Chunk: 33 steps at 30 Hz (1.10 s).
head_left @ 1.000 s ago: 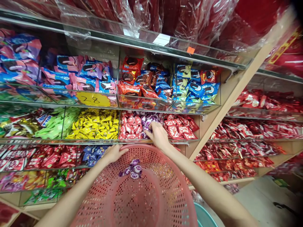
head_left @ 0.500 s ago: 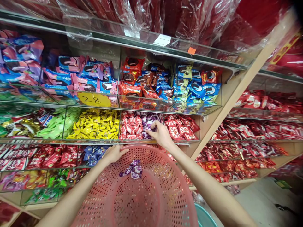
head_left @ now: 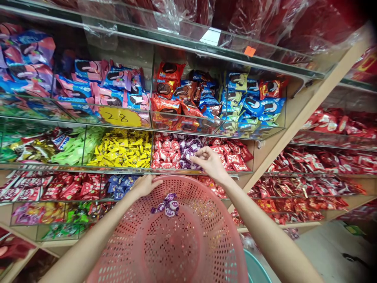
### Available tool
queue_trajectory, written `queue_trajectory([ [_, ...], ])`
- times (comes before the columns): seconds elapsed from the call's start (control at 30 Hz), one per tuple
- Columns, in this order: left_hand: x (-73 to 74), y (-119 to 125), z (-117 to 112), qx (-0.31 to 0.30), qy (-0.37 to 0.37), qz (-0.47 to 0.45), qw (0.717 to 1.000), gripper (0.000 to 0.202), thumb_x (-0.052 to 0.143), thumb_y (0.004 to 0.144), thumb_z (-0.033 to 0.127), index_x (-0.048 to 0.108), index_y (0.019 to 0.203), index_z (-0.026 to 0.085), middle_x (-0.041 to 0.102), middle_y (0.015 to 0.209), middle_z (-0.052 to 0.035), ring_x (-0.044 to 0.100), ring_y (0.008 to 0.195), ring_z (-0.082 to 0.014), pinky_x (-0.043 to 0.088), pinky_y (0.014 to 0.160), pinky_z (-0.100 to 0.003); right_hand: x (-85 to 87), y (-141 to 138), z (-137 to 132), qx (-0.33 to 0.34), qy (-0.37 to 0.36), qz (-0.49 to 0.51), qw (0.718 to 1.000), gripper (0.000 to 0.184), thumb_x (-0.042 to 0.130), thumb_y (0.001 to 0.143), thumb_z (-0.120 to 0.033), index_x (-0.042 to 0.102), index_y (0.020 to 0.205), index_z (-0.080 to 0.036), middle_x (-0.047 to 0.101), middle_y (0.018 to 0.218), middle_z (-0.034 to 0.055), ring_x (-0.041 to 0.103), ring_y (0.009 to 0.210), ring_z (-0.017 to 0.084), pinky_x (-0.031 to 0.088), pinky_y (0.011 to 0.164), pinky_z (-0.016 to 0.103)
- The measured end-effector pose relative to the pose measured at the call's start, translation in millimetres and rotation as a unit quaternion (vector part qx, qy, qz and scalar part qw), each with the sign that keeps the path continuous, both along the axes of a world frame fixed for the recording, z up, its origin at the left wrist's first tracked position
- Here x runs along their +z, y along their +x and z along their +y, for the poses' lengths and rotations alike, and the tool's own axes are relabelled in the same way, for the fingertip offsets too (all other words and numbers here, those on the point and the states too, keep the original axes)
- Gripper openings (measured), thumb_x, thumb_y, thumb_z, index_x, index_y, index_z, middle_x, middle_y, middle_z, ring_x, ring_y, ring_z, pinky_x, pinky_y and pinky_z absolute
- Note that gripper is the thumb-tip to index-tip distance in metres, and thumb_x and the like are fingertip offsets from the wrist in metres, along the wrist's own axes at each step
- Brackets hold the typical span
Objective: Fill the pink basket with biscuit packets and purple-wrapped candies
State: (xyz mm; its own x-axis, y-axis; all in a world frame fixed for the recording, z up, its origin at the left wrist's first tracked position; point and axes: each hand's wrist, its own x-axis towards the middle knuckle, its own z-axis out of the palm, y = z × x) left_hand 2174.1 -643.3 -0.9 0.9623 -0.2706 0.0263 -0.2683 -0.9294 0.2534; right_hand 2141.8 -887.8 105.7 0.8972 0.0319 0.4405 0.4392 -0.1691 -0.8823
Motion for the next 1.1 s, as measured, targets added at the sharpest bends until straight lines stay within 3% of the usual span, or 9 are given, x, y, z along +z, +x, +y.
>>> queue_trajectory([
  [0.1, 0.4, 0, 0, 0.003, -0.002, 0.004, 1.000, 0.056, 0.026, 0.079, 0.064, 0.062, 0.092, 0.023, 0.068, 0.087, -0.0091, 0.062, 0.084, -0.0265, 0.042, 0.066, -0.030, 2.8, -17, 2, 0.017, 0.076, 0.054, 0.996, 0.031, 0.072, 0.061, -0.030, 0.052, 0.082, -0.018, 0.055, 0.072, -0.0033, 0.048, 0.059, 0.006, 0.038, 0.056, 0.021],
  [0.2, -1.3, 1, 0, -0.003, -0.007, 0.004, 1.000, 0.056, 0.026, 0.079, 0.064, 0.062, 0.092, 0.023, 0.067, 0.088, -0.0097, 0.062, 0.084, -0.0269, 0.042, 0.065, -0.030, -2.4, -42, 5, 0.108, 0.201, 0.154, 0.961, 0.033, 0.067, 0.068, -0.031, 0.055, 0.097, -0.022, 0.057, 0.077, -0.0029, 0.050, 0.061, 0.006, 0.041, 0.057, 0.020],
  [0.3, -4.5, 3, 0, -0.011, -0.008, -0.003, 1.000, 0.056, 0.025, 0.079, 0.064, 0.061, 0.093, 0.024, 0.067, 0.090, -0.0093, 0.061, 0.087, -0.0271, 0.041, 0.066, -0.030, -19.9, -63, 11, 0.199, 0.315, 0.242, 0.896, 0.026, 0.063, 0.074, -0.029, 0.055, 0.098, -0.024, 0.059, 0.082, -0.0027, 0.053, 0.065, 0.006, 0.044, 0.060, 0.019],
  [0.37, -5.9, 4, 0, -0.006, -0.006, -0.005, 1.000, 0.055, 0.026, 0.079, 0.064, 0.061, 0.091, 0.024, 0.067, 0.090, -0.0086, 0.061, 0.087, -0.0263, 0.041, 0.066, -0.029, -35.9, -70, 16, 0.224, 0.346, 0.294, 0.862, 0.023, 0.062, 0.075, -0.027, 0.055, 0.097, -0.024, 0.060, 0.083, -0.0026, 0.056, 0.068, 0.006, 0.044, 0.062, 0.019],
  [0.5, -4.3, 3, 0, -0.003, -0.006, -0.002, 1.000, 0.052, 0.027, 0.079, 0.063, 0.061, 0.090, 0.025, 0.067, 0.091, -0.0072, 0.061, 0.087, -0.0242, 0.041, 0.067, -0.027, -67.3, -70, 27, 0.219, 0.372, 0.359, 0.827, 0.022, 0.066, 0.071, -0.023, 0.054, 0.089, -0.020, 0.060, 0.077, -0.0027, 0.059, 0.069, 0.007, 0.045, 0.065, 0.020],
  [0.63, -0.7, 0, -1, -0.005, -0.006, -0.002, 1.000, 0.050, 0.029, 0.080, 0.061, 0.061, 0.088, 0.023, 0.067, 0.089, -0.0075, 0.062, 0.087, -0.0245, 0.040, 0.066, -0.027, -87.7, -62, 35, 0.192, 0.370, 0.381, 0.826, 0.024, 0.070, 0.066, -0.022, 0.051, 0.081, -0.018, 0.061, 0.077, -0.0022, 0.060, 0.070, 0.007, 0.045, 0.070, 0.020],
  [0.83, -0.5, 0, -1, 0.000, -0.007, -0.004, 1.000, 0.050, 0.029, 0.080, 0.061, 0.061, 0.089, 0.023, 0.067, 0.090, -0.0085, 0.062, 0.088, -0.0266, 0.041, 0.066, -0.029, -100.4, -54, 45, 0.158, 0.305, 0.431, 0.835, 0.031, 0.070, 0.063, -0.023, 0.048, 0.084, -0.019, 0.062, 0.075, -0.0022, 0.062, 0.066, 0.010, 0.047, 0.067, 0.024],
  [1.0, -1.6, 0, -1, -0.007, -0.008, -0.003, 1.000, 0.052, 0.028, 0.080, 0.062, 0.061, 0.086, 0.023, 0.067, 0.087, -0.0074, 0.062, 0.085, -0.0246, 0.041, 0.066, -0.028, -117.7, -44, 49, 0.140, 0.183, 0.472, 0.851, 0.029, 0.070, 0.060, -0.030, 0.051, 0.079, -0.018, 0.061, 0.072, -0.0024, 0.057, 0.056, 0.007, 0.042, 0.055, 0.020],
  [1.1, -2.4, 0, -1, -0.009, 0.003, -0.010, 1.000, 0.052, 0.027, 0.080, 0.062, 0.060, 0.081, 0.022, 0.067, 0.084, -0.0074, 0.062, 0.082, -0.0244, 0.041, 0.065, -0.028, -133.3, -35, 54, 0.119, 0.103, 0.444, 0.882, 0.026, 0.069, 0.059, -0.031, 0.051, 0.069, -0.016, 0.056, 0.058, -0.0051, 0.051, 0.049, 0.006, 0.037, 0.050, 0.018],
])
